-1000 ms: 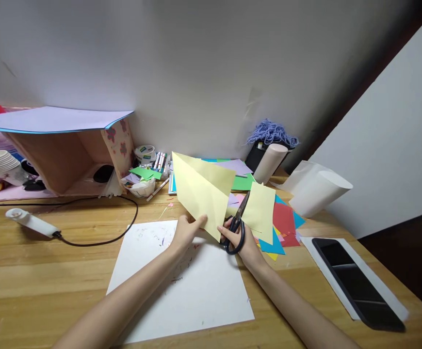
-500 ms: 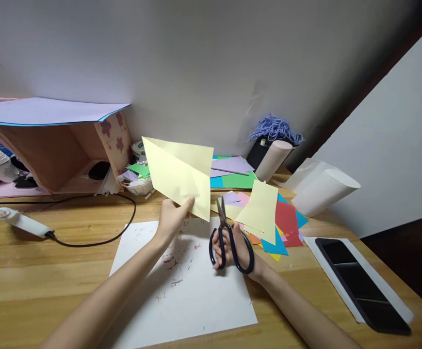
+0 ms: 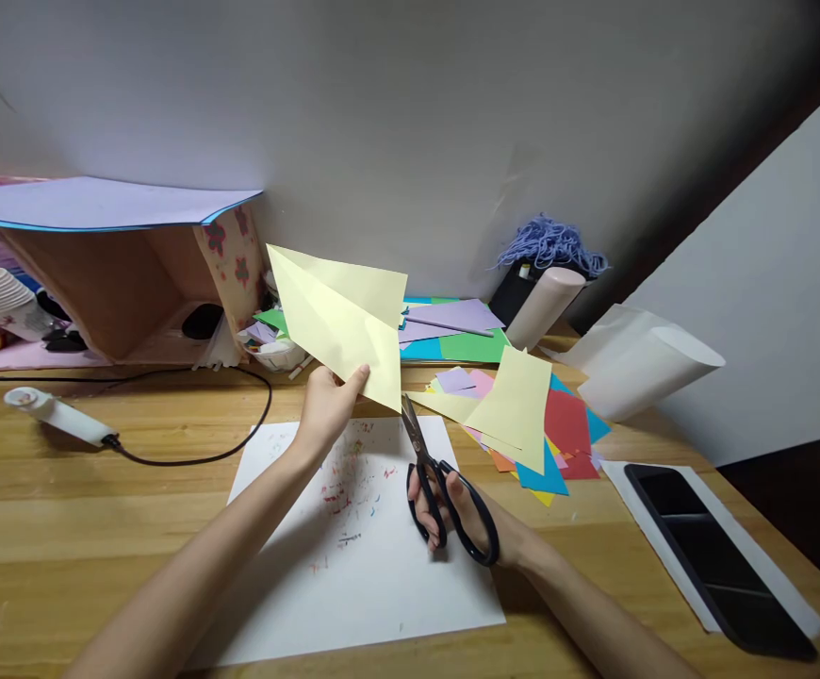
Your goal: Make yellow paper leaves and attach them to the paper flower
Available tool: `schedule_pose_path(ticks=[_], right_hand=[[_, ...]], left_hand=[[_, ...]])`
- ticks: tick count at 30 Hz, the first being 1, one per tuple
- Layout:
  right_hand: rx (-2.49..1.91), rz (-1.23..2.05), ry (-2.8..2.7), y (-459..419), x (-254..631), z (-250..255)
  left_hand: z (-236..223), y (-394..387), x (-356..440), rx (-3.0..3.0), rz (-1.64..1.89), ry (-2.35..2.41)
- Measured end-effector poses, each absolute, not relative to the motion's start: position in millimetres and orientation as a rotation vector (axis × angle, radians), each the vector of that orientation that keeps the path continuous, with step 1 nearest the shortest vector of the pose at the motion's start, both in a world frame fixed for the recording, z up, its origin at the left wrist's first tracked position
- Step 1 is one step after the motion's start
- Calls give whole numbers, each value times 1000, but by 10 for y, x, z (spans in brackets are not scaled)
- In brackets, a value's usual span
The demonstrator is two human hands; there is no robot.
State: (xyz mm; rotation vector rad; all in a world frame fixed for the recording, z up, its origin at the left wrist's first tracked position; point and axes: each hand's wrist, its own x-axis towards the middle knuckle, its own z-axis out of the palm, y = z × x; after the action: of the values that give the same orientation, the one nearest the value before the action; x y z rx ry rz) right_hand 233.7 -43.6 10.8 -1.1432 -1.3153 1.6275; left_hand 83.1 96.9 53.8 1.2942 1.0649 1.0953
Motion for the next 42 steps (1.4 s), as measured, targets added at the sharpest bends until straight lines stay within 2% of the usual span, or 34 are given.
schedule_pose_path(ticks=[12,42], right_hand=[[-1233,1629,-1287,-447,2283,234],[-1224,1542,-1343,-437,2328,16]], left_hand=[[435,928,850,1425,1115,1090],[456,926,848,1462,1117,1124]])
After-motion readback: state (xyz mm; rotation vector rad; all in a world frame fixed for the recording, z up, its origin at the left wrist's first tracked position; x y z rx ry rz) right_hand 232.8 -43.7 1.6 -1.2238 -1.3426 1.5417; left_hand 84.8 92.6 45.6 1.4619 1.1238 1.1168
